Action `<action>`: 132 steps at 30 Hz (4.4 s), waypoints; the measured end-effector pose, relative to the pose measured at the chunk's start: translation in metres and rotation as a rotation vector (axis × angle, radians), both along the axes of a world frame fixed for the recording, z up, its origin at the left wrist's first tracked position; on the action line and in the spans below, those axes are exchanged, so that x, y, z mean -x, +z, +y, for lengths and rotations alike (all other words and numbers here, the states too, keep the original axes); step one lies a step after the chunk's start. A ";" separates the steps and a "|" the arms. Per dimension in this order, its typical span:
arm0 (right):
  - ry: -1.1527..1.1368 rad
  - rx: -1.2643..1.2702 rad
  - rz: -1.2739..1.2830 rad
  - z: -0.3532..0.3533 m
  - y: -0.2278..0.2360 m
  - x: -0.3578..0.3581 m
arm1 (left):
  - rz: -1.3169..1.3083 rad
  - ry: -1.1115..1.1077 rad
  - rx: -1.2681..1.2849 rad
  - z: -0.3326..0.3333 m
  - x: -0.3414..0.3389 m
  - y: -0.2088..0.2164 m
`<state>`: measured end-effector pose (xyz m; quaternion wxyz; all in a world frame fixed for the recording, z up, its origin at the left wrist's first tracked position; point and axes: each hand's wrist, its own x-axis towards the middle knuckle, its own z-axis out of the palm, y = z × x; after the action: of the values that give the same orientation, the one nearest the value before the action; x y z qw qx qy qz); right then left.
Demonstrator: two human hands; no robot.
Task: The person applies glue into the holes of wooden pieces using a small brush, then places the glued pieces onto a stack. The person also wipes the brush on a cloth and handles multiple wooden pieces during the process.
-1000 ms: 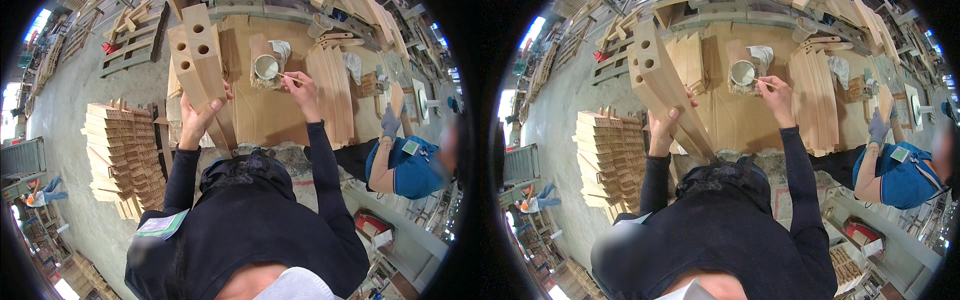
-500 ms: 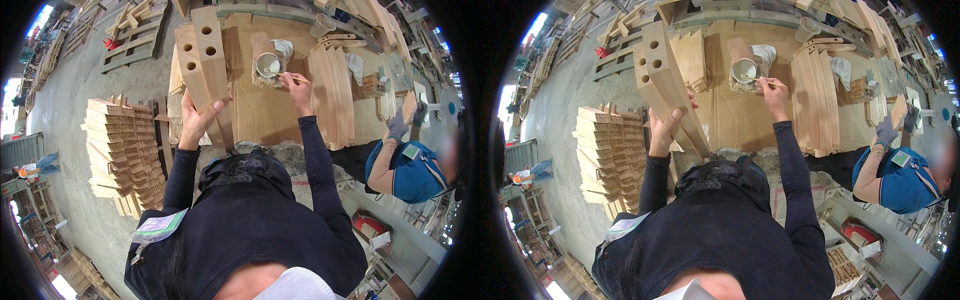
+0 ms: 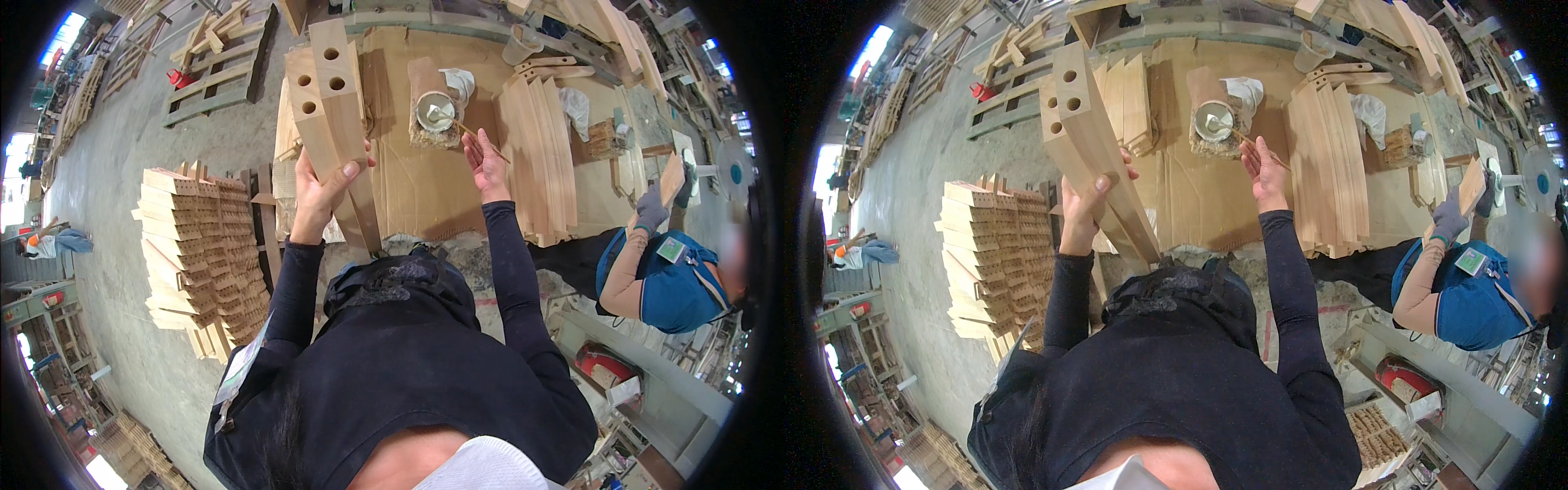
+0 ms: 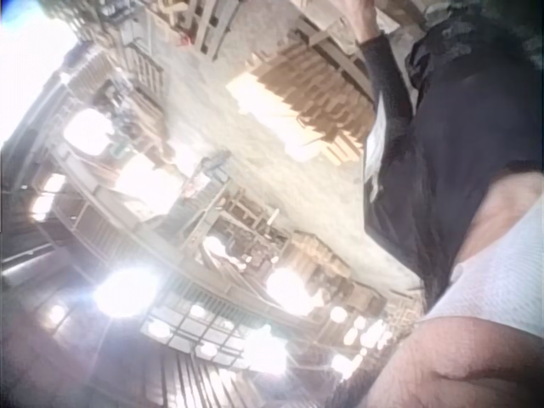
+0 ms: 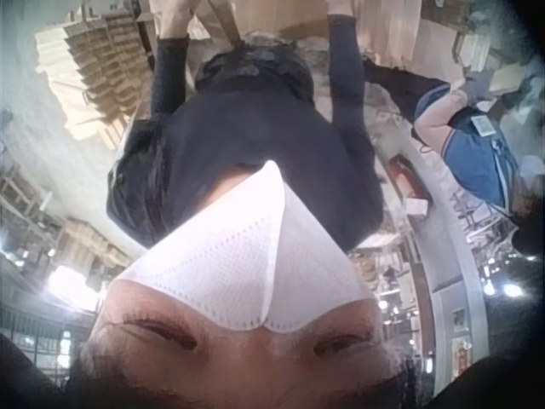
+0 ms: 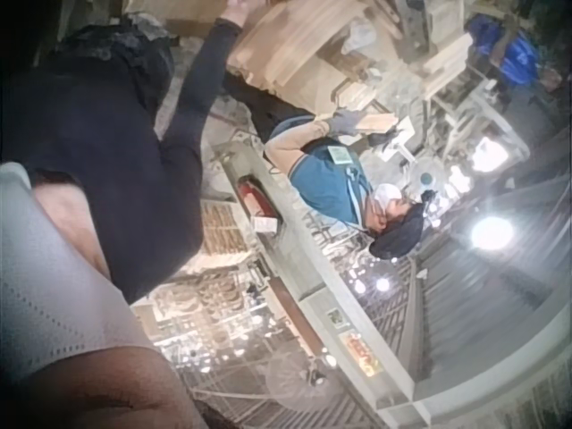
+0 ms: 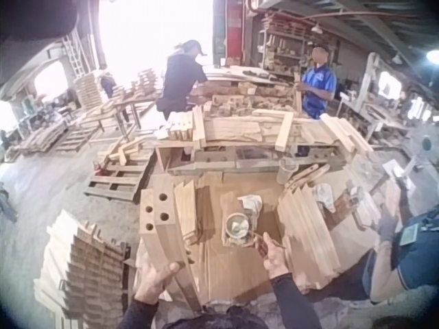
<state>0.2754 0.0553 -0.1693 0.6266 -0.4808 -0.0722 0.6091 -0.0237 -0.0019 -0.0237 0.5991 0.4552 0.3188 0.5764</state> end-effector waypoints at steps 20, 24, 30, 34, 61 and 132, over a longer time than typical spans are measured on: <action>0.006 -0.367 -0.049 -0.009 0.142 0.001 | 0.119 -0.036 0.016 0.010 -0.011 -0.015; 0.068 -0.624 -0.208 -0.012 0.210 0.026 | 0.088 -0.128 0.077 0.008 -0.013 -0.013; 0.143 -0.718 -0.414 -0.005 0.236 0.049 | 0.109 -0.066 -0.002 0.001 -0.021 -0.008; 0.099 -0.745 -0.455 0.001 0.234 0.048 | 0.060 -0.128 0.071 -0.002 -0.019 -0.004; 0.183 -0.801 -0.432 -0.038 0.227 0.040 | 0.096 -0.138 0.071 -0.005 -0.020 -0.006; 0.465 -1.186 -1.288 -0.024 0.344 0.063 | 0.153 0.002 -0.015 -0.003 -0.027 0.006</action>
<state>0.2129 0.0310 0.1751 0.4709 -0.2999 -0.8061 0.1962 0.0032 -0.0053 -0.0173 0.5690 0.5018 0.3599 0.5430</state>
